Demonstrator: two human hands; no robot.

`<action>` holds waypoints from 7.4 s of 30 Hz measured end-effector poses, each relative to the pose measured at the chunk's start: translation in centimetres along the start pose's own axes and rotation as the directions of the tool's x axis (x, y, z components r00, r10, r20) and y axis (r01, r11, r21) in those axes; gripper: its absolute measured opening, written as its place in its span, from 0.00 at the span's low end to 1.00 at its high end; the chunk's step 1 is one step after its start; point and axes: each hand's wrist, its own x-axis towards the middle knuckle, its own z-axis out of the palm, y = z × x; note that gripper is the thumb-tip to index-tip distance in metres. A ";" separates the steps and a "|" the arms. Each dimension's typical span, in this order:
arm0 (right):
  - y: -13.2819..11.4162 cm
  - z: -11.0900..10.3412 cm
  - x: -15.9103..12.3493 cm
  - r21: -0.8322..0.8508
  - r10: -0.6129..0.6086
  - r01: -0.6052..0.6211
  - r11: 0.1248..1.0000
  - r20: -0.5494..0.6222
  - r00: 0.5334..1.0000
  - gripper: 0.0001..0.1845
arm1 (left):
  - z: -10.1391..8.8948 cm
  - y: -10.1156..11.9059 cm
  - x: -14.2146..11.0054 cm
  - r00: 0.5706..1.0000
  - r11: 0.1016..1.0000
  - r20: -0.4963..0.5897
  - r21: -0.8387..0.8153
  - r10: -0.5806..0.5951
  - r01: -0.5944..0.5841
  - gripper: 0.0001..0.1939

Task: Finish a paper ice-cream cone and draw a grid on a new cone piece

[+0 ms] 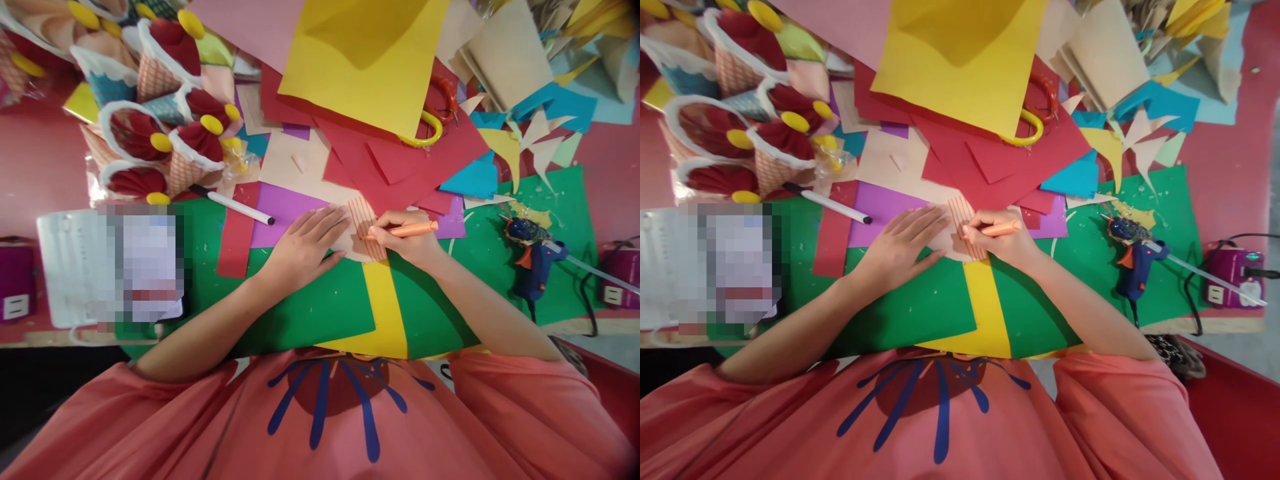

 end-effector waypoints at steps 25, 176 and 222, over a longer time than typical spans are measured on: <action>-0.2 0.0 -0.1 0.055 -0.017 0.018 0.998 -0.025 1.000 0.12 | 0.2 -0.4 -0.2 0.999 1.000 -0.022 -0.010 -0.025 0.025 0.23; -0.5 0.0 -0.7 0.128 -0.068 0.092 0.988 -0.176 0.982 0.20 | -0.8 -1.5 -0.2 0.974 0.991 -0.194 0.077 0.120 -0.107 0.14; 0.0 0.4 -0.7 0.061 0.013 -0.001 0.998 -0.207 0.978 0.15 | 0.0 0.6 -0.2 0.941 0.940 -0.111 0.160 0.320 -0.301 0.18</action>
